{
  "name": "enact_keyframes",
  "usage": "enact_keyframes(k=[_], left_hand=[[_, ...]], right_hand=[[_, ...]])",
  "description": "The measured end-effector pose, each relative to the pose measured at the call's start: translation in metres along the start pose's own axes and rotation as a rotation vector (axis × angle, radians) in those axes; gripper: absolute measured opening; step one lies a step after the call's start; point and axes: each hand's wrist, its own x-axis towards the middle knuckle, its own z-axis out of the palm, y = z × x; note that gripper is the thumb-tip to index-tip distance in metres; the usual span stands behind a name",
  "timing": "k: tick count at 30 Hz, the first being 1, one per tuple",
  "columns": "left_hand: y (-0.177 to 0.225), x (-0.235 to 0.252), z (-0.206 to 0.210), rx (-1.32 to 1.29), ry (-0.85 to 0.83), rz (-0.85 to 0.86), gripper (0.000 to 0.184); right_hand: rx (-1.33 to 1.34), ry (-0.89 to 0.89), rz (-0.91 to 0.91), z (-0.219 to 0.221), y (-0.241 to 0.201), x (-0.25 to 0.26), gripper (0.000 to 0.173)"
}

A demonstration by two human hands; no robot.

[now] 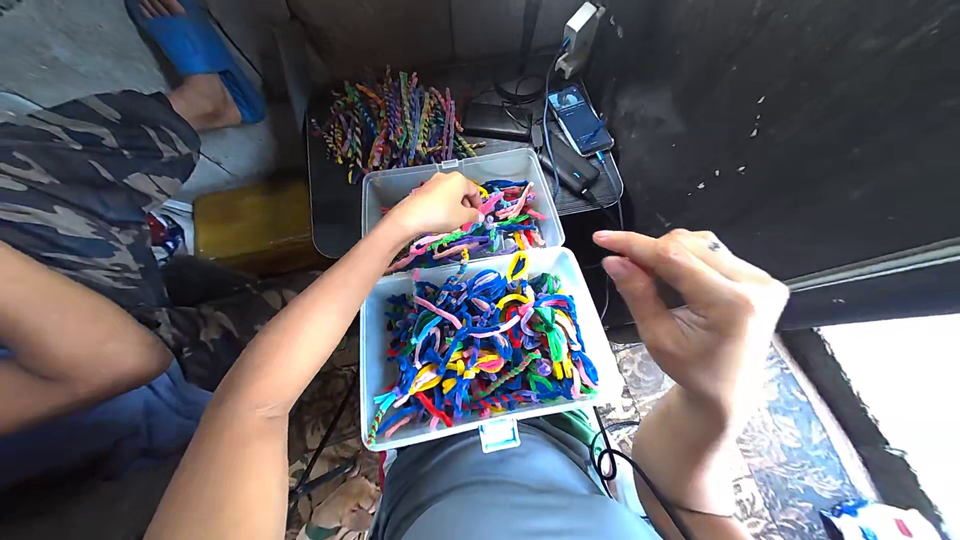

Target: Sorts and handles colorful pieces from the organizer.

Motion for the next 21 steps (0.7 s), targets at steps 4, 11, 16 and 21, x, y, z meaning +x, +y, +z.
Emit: enact_keyframes(k=[4,11,16,21], left_hand=[[0.011,-0.034,-0.006,-0.316,0.158,0.040,0.023],[0.037,-0.078,0.013,-0.947,0.161,0.165,0.015],[0.045,-0.093,0.028,-0.871,0.233,0.363,0.014],[0.040,-0.103,0.029,-0.848,0.276,0.421,0.009]], right_hand=[[-0.021,-0.177,0.123,0.027,0.005,0.001,0.026],[0.194,-0.214,0.189,0.053,-0.007,0.006,0.049],[0.546,-0.217,0.357,0.056,-0.013,0.005,0.016],[0.763,-0.206,0.423,0.054,-0.011,0.004,0.010]])
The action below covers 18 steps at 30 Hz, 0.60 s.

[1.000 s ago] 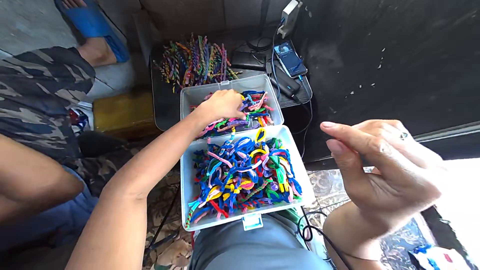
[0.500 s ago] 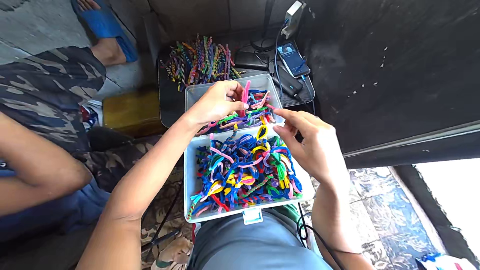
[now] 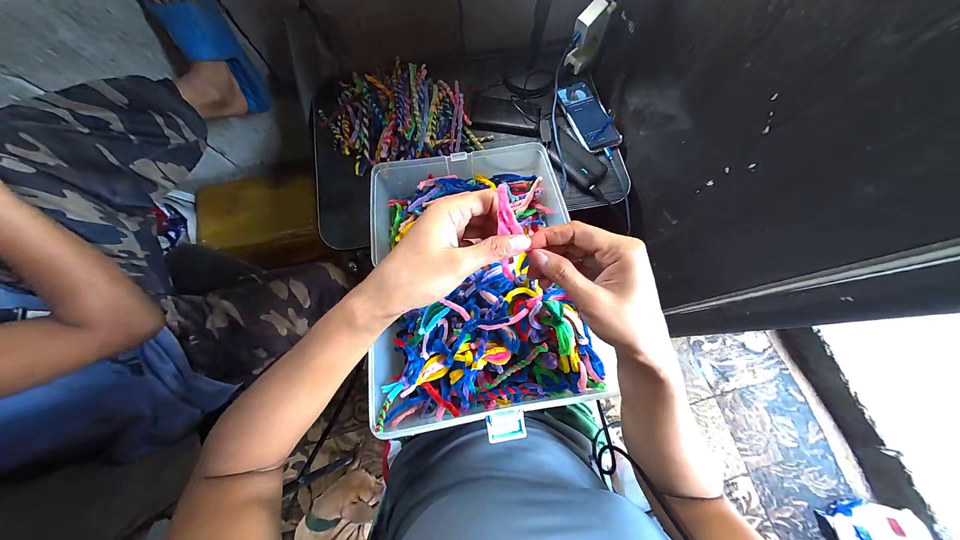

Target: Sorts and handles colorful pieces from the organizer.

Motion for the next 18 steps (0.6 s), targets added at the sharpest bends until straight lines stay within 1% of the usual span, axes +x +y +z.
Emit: enact_keyframes(k=[3,6,8,10,13,16,18], left_hand=[[0.006,-0.005,-0.004,-0.021,-0.024,0.019,0.015],[0.014,-0.005,-0.007,-0.097,-0.145,0.081,0.020],[0.018,-0.006,-0.009,-0.105,-0.181,0.131,0.021],[0.020,-0.008,-0.008,-0.023,-0.127,0.185,0.021],[0.024,-0.011,-0.003,0.189,0.011,0.254,0.021],[0.026,-0.013,0.000,0.453,0.156,0.358,0.020],[0.025,-0.014,0.002,0.675,0.259,0.414,0.022]], right_hand=[[0.235,-0.080,0.052,-0.003,0.001,0.002,0.013],[0.451,-0.143,0.107,-0.007,0.006,0.005,0.015],[0.537,-0.155,0.116,-0.009,0.007,0.006,0.015],[0.589,-0.172,0.115,-0.010,0.008,0.006,0.017],[0.668,-0.224,0.087,-0.012,0.009,0.005,0.017],[0.654,-0.246,-0.036,-0.016,0.010,0.005,0.012],[0.571,-0.241,-0.141,-0.023,0.010,0.005,0.018]])
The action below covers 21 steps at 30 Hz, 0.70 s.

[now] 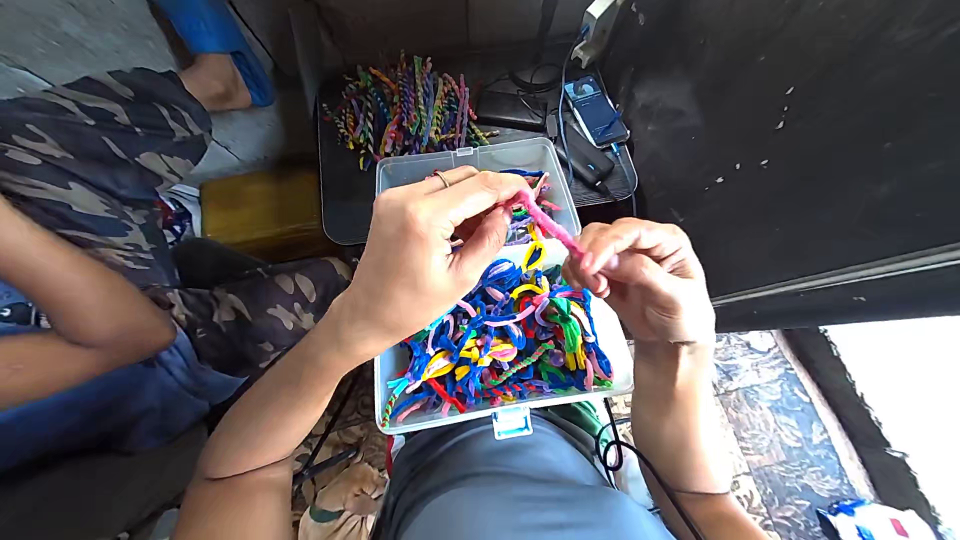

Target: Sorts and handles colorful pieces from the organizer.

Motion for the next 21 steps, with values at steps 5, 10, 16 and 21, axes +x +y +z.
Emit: enact_keyframes(k=[5,10,16,21], left_hand=[[0.003,-0.007,0.002,0.137,-0.005,0.017,0.026],[0.003,-0.007,0.003,-0.094,-0.087,-0.057,0.026],[0.002,-0.009,0.006,-0.447,-0.156,-0.078,0.014],[0.004,-0.013,0.015,-0.157,-0.159,0.144,0.019]], right_hand=[[-0.223,-0.021,-0.162,-0.004,-0.018,0.000,0.015],[-0.426,0.130,-0.350,0.005,-0.019,0.003,0.014],[-0.237,0.175,-0.308,0.007,-0.019,0.006,0.014],[-0.052,0.222,-0.225,0.014,-0.022,0.003,0.012]])
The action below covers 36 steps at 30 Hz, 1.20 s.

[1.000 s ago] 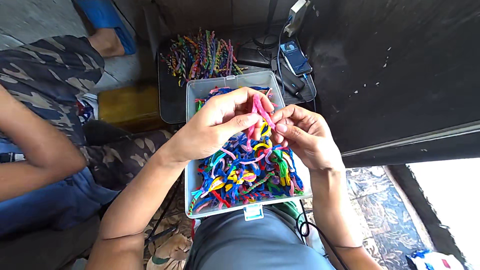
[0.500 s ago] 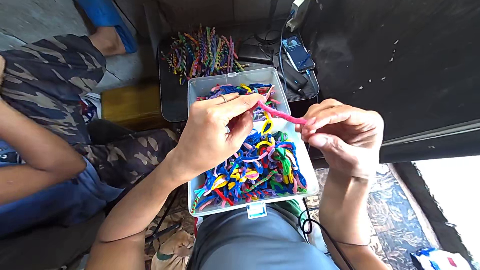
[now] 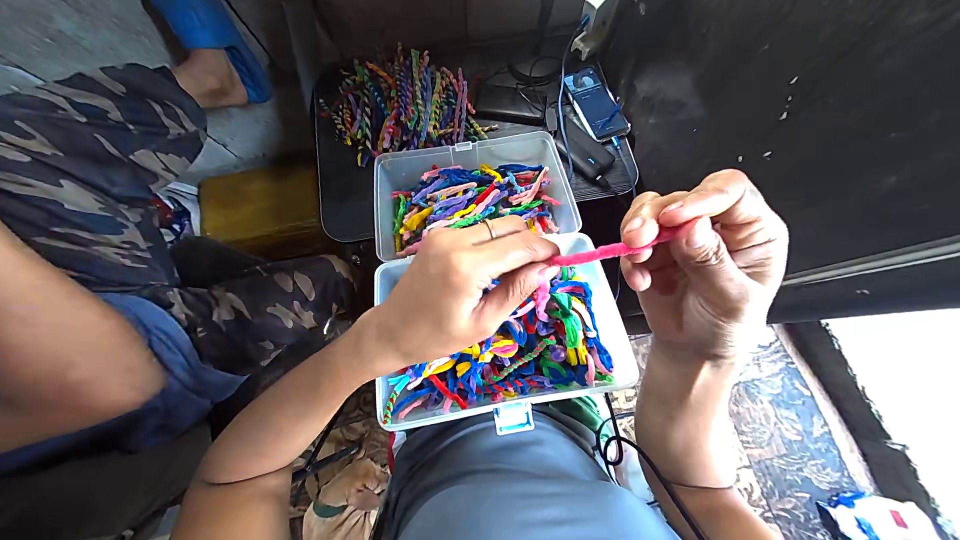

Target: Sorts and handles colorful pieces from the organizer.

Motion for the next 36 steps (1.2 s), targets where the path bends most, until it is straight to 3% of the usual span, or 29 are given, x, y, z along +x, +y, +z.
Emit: enact_keyframes(k=[3,8,14,16,20,23,26,28,30,32,36], left_hand=[[0.002,-0.004,0.013,0.183,-0.072,0.112,0.024],[0.007,-0.014,0.026,0.139,-0.119,0.225,0.027],[0.002,-0.040,0.031,-0.305,-0.165,0.034,0.028],[-0.004,-0.046,0.030,-0.349,-0.166,-0.015,0.028],[-0.037,-0.039,0.005,-0.044,-0.047,-0.152,0.032],[-0.076,-0.021,-0.026,0.211,0.049,-0.458,0.031],[-0.106,-0.013,-0.038,0.388,-0.196,-0.738,0.029],[-0.119,-0.013,-0.027,0.458,-0.383,-0.833,0.029],[-0.128,-0.015,-0.015,0.539,-0.502,-0.861,0.027],[-0.125,-0.012,-0.014,0.562,-0.501,-0.866,0.026],[-0.095,-0.007,-0.034,0.392,-0.218,-0.724,0.021]], right_hand=[[-0.059,0.074,0.006,0.006,0.001,-0.002,0.010],[0.093,0.161,0.139,0.016,0.010,-0.011,0.012],[0.090,-0.007,0.148,0.016,0.016,-0.016,0.009],[0.063,-0.070,0.141,0.012,0.016,-0.013,0.008],[-0.128,-0.006,0.122,0.004,0.012,-0.011,0.011],[-0.175,0.058,0.130,0.000,0.012,-0.011,0.015],[-0.159,0.115,0.133,-0.001,0.012,-0.012,0.017],[-0.153,0.129,0.144,-0.001,0.013,-0.011,0.018],[-0.141,0.143,0.165,-0.001,0.015,-0.011,0.018],[-0.143,0.161,0.176,-0.002,0.017,-0.012,0.018],[-0.278,0.190,0.158,-0.001,0.020,-0.012,0.017]])
